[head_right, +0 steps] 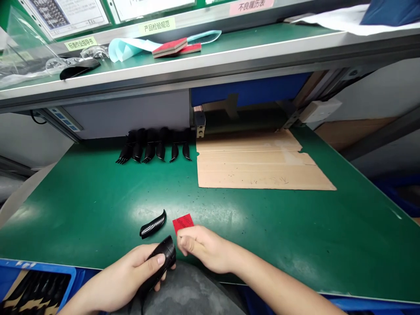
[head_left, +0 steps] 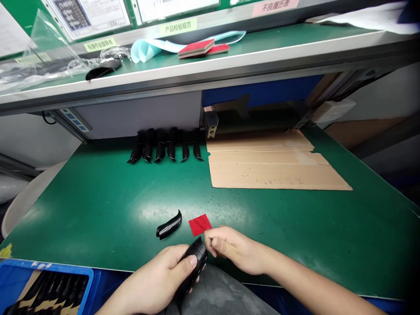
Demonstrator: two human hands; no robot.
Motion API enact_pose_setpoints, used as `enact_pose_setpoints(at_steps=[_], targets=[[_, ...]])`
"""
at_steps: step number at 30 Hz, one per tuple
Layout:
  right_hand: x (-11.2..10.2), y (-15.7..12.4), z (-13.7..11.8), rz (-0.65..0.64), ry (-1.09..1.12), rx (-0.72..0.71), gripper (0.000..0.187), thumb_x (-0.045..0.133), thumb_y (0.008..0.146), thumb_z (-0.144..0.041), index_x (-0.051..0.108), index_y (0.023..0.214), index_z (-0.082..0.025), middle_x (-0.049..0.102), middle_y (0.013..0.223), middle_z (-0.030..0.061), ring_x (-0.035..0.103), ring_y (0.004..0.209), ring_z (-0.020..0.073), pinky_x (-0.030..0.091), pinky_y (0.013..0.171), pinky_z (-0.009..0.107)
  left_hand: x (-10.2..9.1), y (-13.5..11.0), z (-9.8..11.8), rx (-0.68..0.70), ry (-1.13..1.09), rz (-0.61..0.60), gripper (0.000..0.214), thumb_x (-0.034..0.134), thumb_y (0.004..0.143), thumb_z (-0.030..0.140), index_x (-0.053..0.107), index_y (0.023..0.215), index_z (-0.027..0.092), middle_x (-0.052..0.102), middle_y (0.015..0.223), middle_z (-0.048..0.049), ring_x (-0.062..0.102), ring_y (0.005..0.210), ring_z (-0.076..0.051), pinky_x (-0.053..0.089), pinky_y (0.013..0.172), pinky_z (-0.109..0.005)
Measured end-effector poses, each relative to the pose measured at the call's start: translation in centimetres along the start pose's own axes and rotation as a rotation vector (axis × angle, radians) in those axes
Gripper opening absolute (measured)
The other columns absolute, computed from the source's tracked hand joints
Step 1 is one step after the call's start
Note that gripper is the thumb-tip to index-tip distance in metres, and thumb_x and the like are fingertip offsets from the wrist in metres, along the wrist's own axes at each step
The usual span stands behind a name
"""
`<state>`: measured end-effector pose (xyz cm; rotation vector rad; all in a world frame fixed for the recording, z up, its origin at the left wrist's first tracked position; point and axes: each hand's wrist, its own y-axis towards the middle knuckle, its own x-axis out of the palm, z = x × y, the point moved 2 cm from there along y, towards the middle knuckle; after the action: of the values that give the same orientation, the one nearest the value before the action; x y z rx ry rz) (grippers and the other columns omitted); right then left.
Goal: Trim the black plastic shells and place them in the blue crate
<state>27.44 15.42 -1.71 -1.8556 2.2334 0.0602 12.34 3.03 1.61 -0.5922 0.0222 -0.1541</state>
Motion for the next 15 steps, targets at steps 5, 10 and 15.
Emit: enact_pose_setpoints(at_steps=[5,10,15], targets=[[0.4,-0.6,0.6,0.21,-0.217,-0.004,0.057,0.023,0.088,-0.069,0.052,0.092,-0.021,0.056,0.081,0.0012,0.049,0.071,0.0152,0.04,0.067,0.029,-0.2,0.1,-0.8,0.025,-0.171,0.071,0.048,0.041,0.091,0.051,0.046,0.13,0.023,0.064,0.104,-0.0072,0.056,0.066,-0.012,0.046,0.069,-0.029],[1.5,-0.3,0.8,0.274,-0.826,-0.014,0.055,0.04,0.082,-0.07,0.057,0.103,-0.022,0.059,0.092,0.0051,0.049,0.081,0.0199,0.036,0.074,0.034,-0.1,0.1,-1.8,-0.04,-0.324,0.154,0.057,0.044,0.091,0.049,0.035,0.14,0.022,0.064,0.078,-0.0021,0.056,0.067,-0.014,0.044,0.067,-0.028],[1.8,0.2,1.0,0.344,-1.058,-0.01,0.055,0.037,0.082,-0.072,0.057,0.09,-0.021,0.056,0.085,0.0038,0.046,0.077,0.0194,0.03,0.07,0.034,0.7,0.5,-2.0,-0.019,-0.39,0.192,0.052,0.046,0.09,0.047,0.044,0.133,0.018,0.064,0.078,-0.0032,0.056,0.062,-0.014,0.045,0.065,-0.029]])
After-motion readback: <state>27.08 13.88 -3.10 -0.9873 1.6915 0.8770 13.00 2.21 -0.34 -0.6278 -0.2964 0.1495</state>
